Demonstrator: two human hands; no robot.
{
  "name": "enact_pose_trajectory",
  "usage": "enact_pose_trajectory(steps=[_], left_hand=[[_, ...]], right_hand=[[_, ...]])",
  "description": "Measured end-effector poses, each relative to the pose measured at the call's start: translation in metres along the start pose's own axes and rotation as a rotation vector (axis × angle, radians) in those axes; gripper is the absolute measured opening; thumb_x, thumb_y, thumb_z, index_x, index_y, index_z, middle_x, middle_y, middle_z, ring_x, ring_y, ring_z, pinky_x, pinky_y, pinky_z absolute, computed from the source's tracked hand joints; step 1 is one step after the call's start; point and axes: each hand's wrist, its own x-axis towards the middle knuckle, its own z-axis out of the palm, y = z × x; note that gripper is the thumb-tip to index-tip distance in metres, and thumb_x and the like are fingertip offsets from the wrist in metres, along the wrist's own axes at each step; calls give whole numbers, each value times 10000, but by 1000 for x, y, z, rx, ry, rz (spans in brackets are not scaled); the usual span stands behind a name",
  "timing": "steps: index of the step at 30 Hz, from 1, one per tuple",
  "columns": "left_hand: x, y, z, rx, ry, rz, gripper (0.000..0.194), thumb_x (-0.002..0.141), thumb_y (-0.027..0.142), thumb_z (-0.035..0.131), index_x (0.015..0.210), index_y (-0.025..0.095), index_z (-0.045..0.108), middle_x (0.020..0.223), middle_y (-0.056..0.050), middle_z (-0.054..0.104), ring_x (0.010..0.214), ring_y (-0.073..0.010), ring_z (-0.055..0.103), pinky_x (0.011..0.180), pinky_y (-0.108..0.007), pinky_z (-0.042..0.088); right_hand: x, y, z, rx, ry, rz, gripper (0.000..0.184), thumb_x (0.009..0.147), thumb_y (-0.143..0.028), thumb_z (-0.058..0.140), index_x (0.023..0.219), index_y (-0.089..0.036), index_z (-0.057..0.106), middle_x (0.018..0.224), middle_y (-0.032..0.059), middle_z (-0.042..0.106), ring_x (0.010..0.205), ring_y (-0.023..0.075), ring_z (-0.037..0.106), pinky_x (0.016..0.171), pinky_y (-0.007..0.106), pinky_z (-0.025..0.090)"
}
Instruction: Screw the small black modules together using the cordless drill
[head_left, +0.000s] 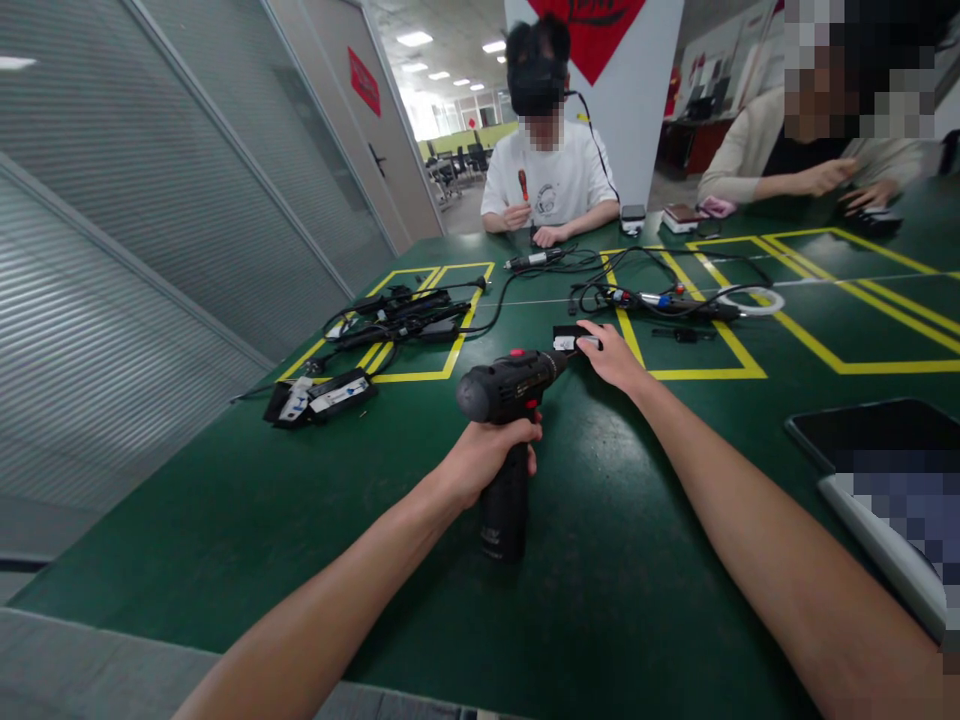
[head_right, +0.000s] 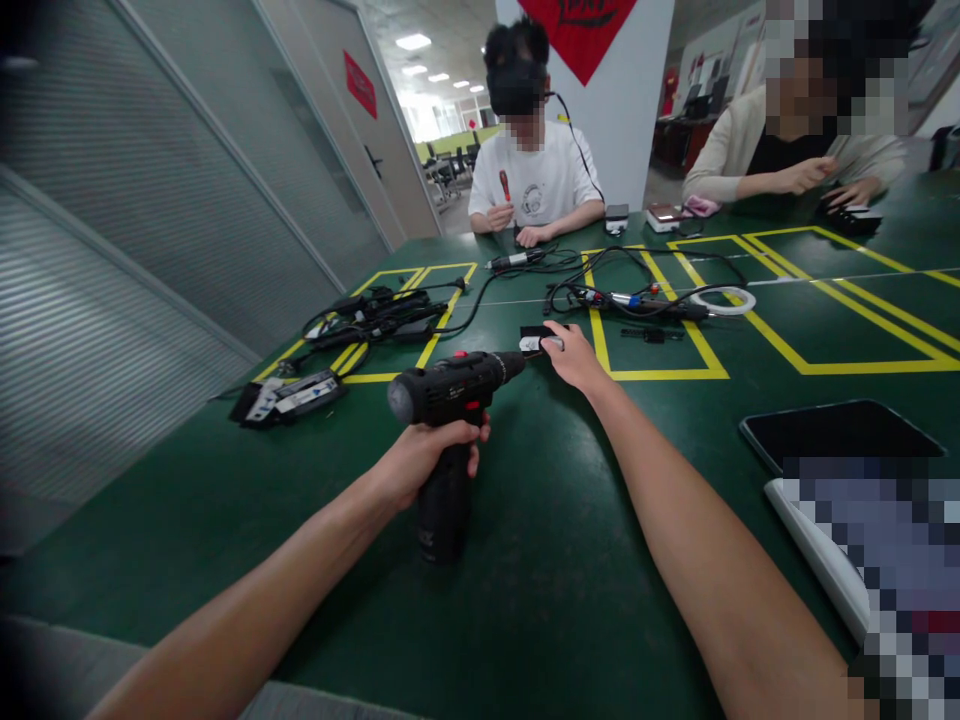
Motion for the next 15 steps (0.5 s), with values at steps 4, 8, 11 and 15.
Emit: enact_pose_trajectory(steps=[4,8,11,15], left_hand=[[-1,1,1,8,0,-13,180,702,226,613,862,147,584,664,6,575,488,-106,551,513,-240,392],[-1,1,1,4,3,-11,184,704,228,616,863,143,581,672,3,574,487,-104,551,506,-235,388],[0,1,1,-9,-2,-7,202,706,231,623,883,141,583,740,-8,591,495,-98,556,505,-235,394],[1,-2,-1,-5,-3,-4,224,711,236,628,906,134,585,726,-9,592,491,-100,554,509,-237,405]], right_hand=[[1,2,1,-2,4,-2,496,899,-418,471,1355,-246,562,1242,124,536,1107,281,569,1003,430,428],[1,2,1,-7,8,-8,502,896,-422,469,1352,-238,565,1197,123,541,1050,272,587,981,421,441],[1,3,2,-10,14,-17,506,895,-426,467,1356,-238,562,1172,119,545,1028,267,590,970,415,445],[2,4,3,-8,11,-12,501,899,-422,465,1354,-236,564,1177,116,549,1032,262,588,971,407,444]])
